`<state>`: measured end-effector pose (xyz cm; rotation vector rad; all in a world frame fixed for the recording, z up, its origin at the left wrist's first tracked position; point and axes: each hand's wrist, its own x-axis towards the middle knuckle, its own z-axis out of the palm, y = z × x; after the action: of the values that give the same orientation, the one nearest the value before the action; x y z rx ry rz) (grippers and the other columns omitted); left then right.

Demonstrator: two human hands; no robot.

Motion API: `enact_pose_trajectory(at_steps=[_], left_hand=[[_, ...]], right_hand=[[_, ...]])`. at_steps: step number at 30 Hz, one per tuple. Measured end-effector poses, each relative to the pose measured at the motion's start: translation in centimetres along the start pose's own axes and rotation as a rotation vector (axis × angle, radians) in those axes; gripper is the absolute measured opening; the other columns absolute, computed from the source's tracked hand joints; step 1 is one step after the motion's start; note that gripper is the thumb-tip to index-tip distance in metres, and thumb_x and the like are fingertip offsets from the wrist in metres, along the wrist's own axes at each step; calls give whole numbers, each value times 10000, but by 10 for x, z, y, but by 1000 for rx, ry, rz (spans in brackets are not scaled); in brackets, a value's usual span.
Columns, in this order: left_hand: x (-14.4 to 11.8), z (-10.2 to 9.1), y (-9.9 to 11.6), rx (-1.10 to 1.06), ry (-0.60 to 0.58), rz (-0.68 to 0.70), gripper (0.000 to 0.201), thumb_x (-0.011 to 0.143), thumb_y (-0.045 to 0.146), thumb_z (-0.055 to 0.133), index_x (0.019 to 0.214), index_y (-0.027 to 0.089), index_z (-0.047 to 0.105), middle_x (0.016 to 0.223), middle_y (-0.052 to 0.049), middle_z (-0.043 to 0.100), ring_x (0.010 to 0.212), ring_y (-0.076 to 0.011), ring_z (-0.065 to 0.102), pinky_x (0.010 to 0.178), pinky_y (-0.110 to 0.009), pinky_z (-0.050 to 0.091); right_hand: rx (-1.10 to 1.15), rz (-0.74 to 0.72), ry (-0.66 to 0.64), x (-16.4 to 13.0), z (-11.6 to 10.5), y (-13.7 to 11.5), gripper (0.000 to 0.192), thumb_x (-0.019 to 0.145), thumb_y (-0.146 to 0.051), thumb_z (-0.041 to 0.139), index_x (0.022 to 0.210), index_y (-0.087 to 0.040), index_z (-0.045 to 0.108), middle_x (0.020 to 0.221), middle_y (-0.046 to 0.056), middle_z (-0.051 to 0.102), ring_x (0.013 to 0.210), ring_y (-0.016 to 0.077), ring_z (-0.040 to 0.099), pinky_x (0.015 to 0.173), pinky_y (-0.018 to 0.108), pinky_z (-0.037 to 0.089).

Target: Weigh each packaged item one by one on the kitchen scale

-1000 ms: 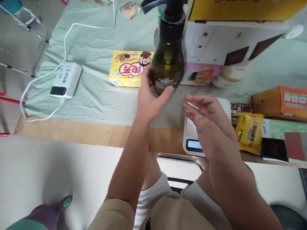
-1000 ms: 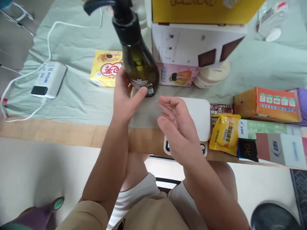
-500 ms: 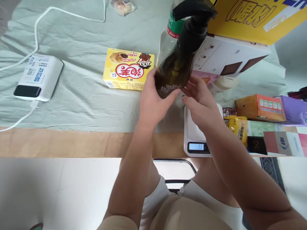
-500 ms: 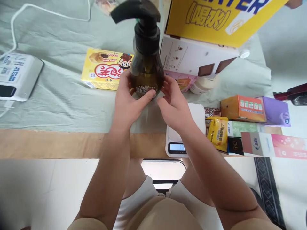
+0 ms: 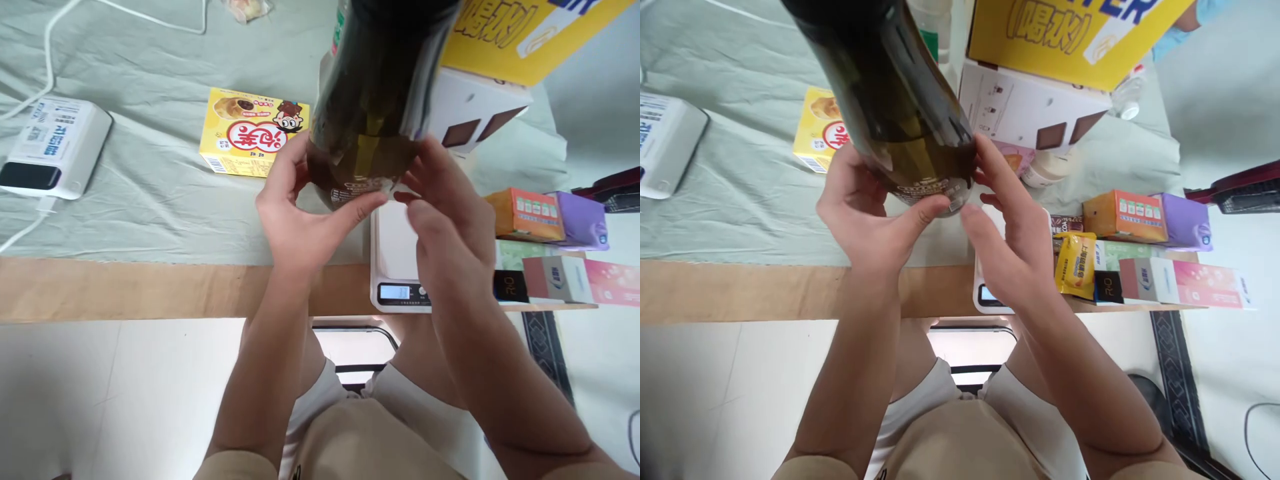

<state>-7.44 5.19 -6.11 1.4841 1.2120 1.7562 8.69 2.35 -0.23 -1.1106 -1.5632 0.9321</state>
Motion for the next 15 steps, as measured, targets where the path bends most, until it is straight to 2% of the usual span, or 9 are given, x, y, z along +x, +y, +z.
enact_pose_trajectory(at_steps=[4, 8, 11, 15], left_hand=[[-18, 25, 21, -75, -84, 18, 800, 660, 729, 870, 1264, 285, 593, 1175, -59, 710, 1139, -283, 719, 929, -429, 656], [-37, 56, 27, -66, -162, 70, 790, 640, 757, 857, 1223, 290, 601, 1192, -50, 726, 1058, -240, 731, 942, -407, 646], [-49, 72, 26, -50, -179, 40, 774, 666, 742, 855, 1238, 291, 594, 1191, -48, 728, 1054, -225, 726, 921, -385, 644], [-59, 84, 25, -66, -213, 25, 759, 667, 715, 877, 1231, 285, 606, 1168, -44, 734, 1021, -213, 722, 883, -374, 638]], right_hand=[[62, 83, 99, -33, -34, -16, 393, 962, -571, 586, 1323, -463, 698, 1414, -103, 674, 1388, 216, 604, 1180, 412, 545], [151, 158, 245, -56, -58, -12, 384, 915, -614, 603, 1230, -442, 740, 1364, -63, 707, 1346, 220, 631, 1097, 440, 605], [185, 220, 290, -67, -69, -5, 443, 879, -665, 621, 1234, -424, 731, 1405, -54, 685, 1384, 223, 601, 1145, 477, 580], [225, 277, 309, -77, -81, 1, 489, 833, -697, 662, 1236, -428, 729, 1448, -59, 653, 1446, 221, 550, 1199, 477, 544]])
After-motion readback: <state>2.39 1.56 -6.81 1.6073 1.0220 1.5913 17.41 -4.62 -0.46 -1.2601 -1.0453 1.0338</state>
